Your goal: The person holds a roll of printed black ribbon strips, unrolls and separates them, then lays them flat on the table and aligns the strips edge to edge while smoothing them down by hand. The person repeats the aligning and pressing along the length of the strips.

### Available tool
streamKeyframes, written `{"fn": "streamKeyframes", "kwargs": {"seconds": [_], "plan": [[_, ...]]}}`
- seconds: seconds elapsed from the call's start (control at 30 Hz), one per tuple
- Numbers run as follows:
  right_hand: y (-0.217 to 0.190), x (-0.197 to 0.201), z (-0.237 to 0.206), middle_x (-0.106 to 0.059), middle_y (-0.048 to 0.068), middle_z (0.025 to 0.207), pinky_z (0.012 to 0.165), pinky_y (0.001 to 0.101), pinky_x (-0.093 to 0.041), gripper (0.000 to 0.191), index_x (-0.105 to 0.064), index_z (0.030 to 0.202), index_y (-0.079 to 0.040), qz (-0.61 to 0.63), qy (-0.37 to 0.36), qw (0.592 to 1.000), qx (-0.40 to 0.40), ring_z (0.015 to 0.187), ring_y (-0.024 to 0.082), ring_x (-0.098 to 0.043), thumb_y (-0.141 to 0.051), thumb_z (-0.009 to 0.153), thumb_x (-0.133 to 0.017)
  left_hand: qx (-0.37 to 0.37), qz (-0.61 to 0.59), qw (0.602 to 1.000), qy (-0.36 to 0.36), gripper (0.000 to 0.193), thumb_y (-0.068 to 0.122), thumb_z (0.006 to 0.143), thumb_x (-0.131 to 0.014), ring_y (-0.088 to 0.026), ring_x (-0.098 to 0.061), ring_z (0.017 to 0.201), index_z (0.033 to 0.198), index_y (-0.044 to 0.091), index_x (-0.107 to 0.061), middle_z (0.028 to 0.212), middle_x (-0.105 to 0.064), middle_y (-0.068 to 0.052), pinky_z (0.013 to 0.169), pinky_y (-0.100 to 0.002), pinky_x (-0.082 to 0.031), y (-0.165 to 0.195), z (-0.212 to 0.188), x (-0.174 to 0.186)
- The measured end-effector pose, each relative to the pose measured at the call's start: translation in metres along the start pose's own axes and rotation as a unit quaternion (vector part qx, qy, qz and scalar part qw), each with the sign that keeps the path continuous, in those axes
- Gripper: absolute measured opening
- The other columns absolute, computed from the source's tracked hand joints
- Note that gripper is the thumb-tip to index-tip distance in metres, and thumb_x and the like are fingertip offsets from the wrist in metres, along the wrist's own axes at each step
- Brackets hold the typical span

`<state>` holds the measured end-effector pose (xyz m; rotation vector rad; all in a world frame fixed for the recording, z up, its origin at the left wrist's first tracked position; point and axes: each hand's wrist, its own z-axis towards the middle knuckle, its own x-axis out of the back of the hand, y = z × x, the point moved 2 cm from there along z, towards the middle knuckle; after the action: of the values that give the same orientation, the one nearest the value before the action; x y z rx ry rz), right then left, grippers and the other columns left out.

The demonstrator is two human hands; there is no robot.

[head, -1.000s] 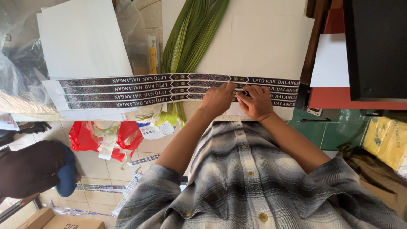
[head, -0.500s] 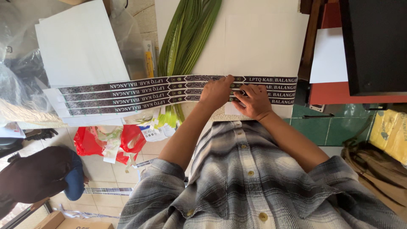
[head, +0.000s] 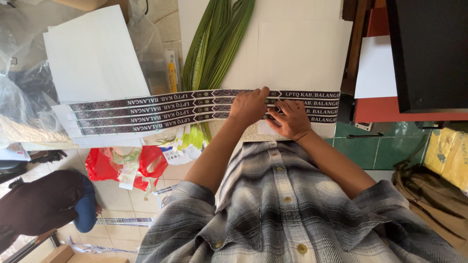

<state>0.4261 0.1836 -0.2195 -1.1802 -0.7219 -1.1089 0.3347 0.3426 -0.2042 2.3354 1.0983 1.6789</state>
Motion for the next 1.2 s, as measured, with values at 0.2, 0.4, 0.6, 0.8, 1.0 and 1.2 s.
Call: {"fn": "streamKeyframes", "kwargs": {"seconds": [0.2,0.4,0.6,0.8,1.0,1.2], "plan": [[-0.001,-0.002,0.002,-0.064,0.006,0.133,0.093,0.0422,-0.043,0.031,-0.073,0.109,-0.015,-0.007,-0.004,1.0,0.002,0.121,0.024,-0.06,-0.037,0.087,-0.078,-0.027,-0.1,0.987,0.127,0.016,0.019,0.094,-0.064,-0.034,-0.07,0.088,0.105,0.009,-0.058,0.097,-0.069,-0.009,0.077,-0.048,-0.056,-0.007,-0.027,-0.013],[0.002,-0.005,0.0,-0.067,0.005,0.137,0.097,0.039,-0.044,0.032,-0.073,0.112,-0.01,0.005,-0.01,1.0,0.024,0.13,0.023,-0.06,-0.032,0.09,-0.078,-0.055,-0.125,0.969,0.206,0.007,0.012,0.093,-0.065,-0.029,-0.07,0.087,0.1,0.009,-0.063,0.098,-0.068,-0.007,0.074,-0.043,-0.058,-0.013,-0.048,-0.028],[0.003,-0.008,-0.003,-0.068,0.005,0.136,0.098,0.0383,-0.044,0.032,-0.073,0.113,-0.009,-0.002,-0.014,1.0,0.026,0.131,0.022,-0.06,-0.032,0.09,-0.077,-0.047,-0.144,0.965,0.214,0.01,0.011,0.093,-0.067,-0.028,-0.07,0.1,0.103,0.01,-0.066,0.112,-0.071,-0.005,0.082,-0.042,-0.057,-0.018,-0.042,-0.033],[0.003,-0.01,-0.003,-0.067,0.006,0.137,0.1,0.0382,-0.044,0.034,-0.073,0.115,-0.008,-0.002,-0.021,0.999,0.025,0.132,0.021,-0.06,-0.031,0.09,-0.076,-0.079,-0.09,0.971,0.209,0.02,0.01,0.088,-0.07,-0.024,-0.063,0.12,0.108,0.009,-0.065,0.121,-0.07,-0.004,0.097,-0.043,-0.05,-0.016,-0.034,-0.035],[0.002,-0.007,-0.001,-0.067,0.005,0.136,0.1,0.0382,-0.044,0.033,-0.073,0.114,-0.009,-0.006,-0.02,0.999,0.027,0.131,0.021,-0.06,-0.032,0.091,-0.076,-0.083,-0.074,0.973,0.204,0.022,0.01,0.088,-0.07,-0.024,-0.063,0.119,0.109,0.01,-0.064,0.12,-0.07,-0.004,0.096,-0.043,-0.05,-0.014,-0.036,-0.032],[0.001,-0.005,0.0,-0.068,0.004,0.135,0.101,0.0378,-0.043,0.032,-0.074,0.114,-0.009,-0.007,-0.017,0.999,0.026,0.131,0.021,-0.06,-0.032,0.092,-0.076,-0.082,-0.072,0.974,0.198,0.021,0.009,0.088,-0.07,-0.023,-0.064,0.117,0.109,0.01,-0.064,0.117,-0.07,-0.004,0.096,-0.042,-0.05,-0.012,-0.035,-0.028]]}}
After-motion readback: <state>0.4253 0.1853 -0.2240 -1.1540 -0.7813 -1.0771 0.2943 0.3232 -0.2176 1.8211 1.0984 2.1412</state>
